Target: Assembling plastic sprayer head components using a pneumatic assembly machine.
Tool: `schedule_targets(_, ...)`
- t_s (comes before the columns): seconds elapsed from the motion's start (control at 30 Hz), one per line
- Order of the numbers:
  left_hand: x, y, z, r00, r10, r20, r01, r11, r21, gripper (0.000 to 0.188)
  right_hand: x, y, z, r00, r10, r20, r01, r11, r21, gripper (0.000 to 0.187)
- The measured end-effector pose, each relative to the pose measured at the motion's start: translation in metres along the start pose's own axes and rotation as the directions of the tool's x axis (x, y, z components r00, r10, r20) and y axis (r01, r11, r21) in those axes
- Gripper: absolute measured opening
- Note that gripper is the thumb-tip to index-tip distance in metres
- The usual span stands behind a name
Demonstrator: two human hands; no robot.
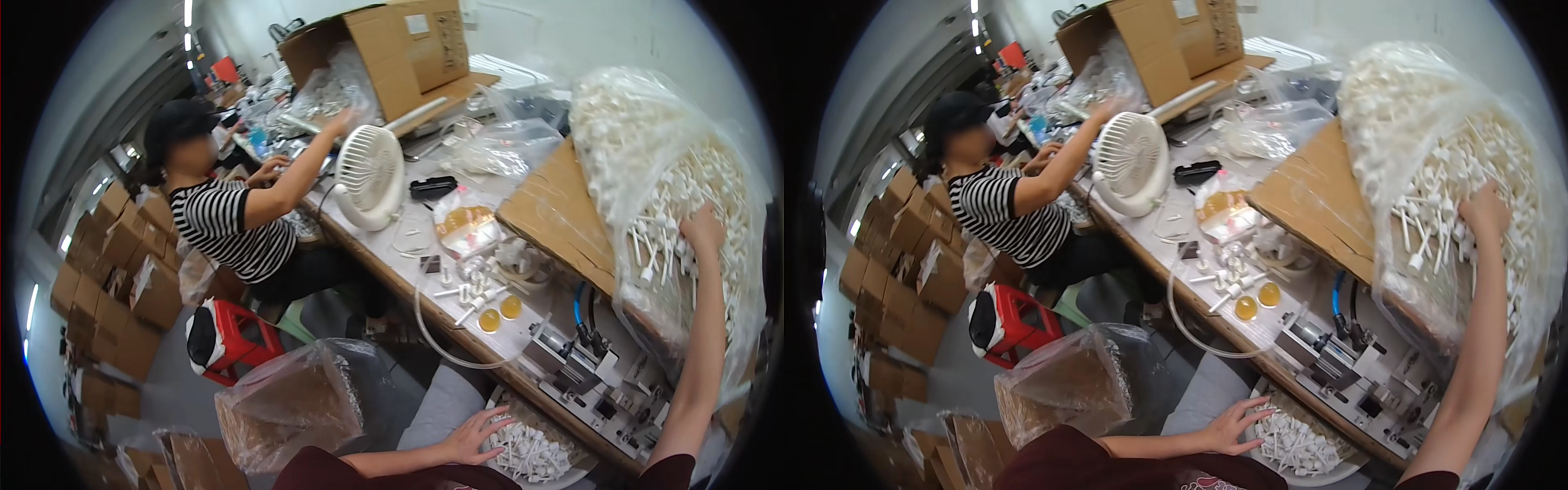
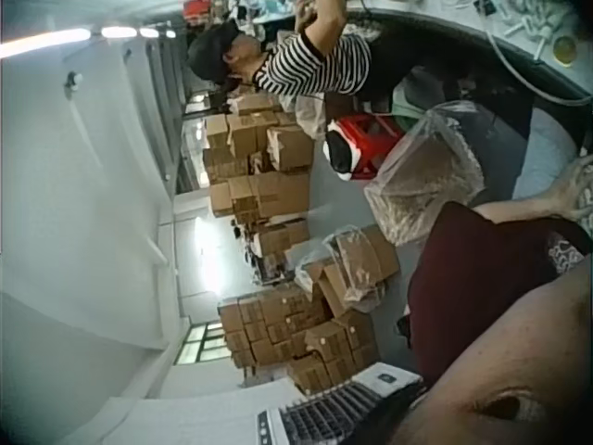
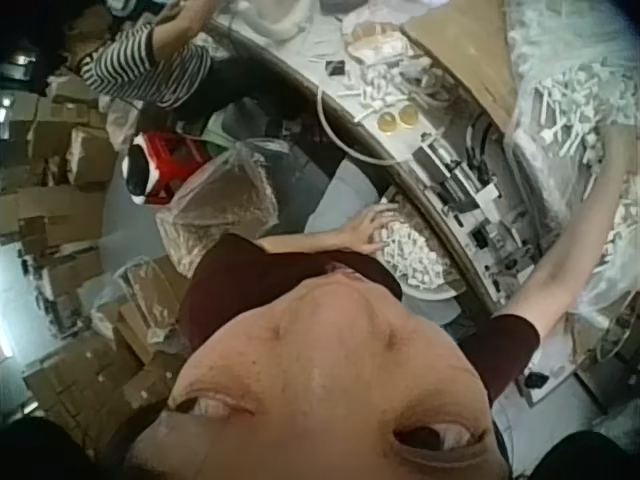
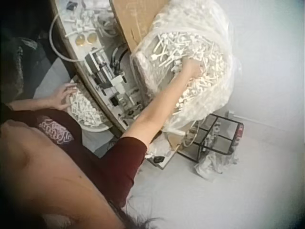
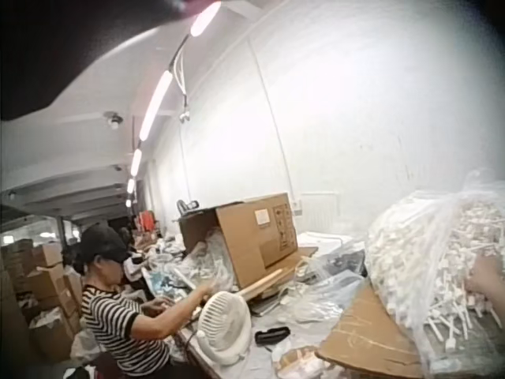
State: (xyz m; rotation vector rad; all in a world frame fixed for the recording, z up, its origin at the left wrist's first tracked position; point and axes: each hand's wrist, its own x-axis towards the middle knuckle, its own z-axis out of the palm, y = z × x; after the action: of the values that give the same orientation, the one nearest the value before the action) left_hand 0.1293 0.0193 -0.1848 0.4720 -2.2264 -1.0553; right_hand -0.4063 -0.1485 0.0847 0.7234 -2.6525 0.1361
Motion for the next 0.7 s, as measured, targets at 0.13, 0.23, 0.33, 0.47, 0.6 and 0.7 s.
schedule_targets(0.13,0.002,-0.001,0.005,1.0,-0.004,-0.028,0.005,1.0,0.012,0.068,-0.001,0.013,-0.005,0.993,-0.117,0.018,0.115,0.99,0.082,0.082)
schedule_targets(0.23,-0.002,0.001,0.006,0.999,-0.02,-0.029,0.02,1.0,0.016,0.066,-0.013,0.018,-0.014,0.976,-0.196,0.097,0.178,0.969,0.169,0.089)
schedule_targets(0.33,-0.006,0.001,0.006,1.0,-0.018,-0.015,0.019,0.999,0.026,0.066,-0.031,0.026,-0.02,0.944,-0.311,0.106,0.274,0.924,0.266,0.093)
schedule_targets(0.47,0.007,0.002,0.003,0.999,0.036,-0.009,-0.035,0.999,0.025,0.063,-0.028,0.064,-0.017,0.911,-0.391,0.13,0.351,0.903,0.249,0.099)
schedule_targets(0.6,0.001,0.009,0.004,1.0,-0.022,-0.002,0.022,0.998,0.06,0.058,-0.06,0.034,-0.046,0.856,-0.448,0.259,0.377,0.883,0.28,0.094)
schedule_targets(0.7,0.002,0.008,0.005,1.0,0.016,0.02,-0.018,0.993,0.119,0.058,-0.086,0.022,-0.08,0.778,-0.515,0.359,0.402,0.848,0.344,0.094)
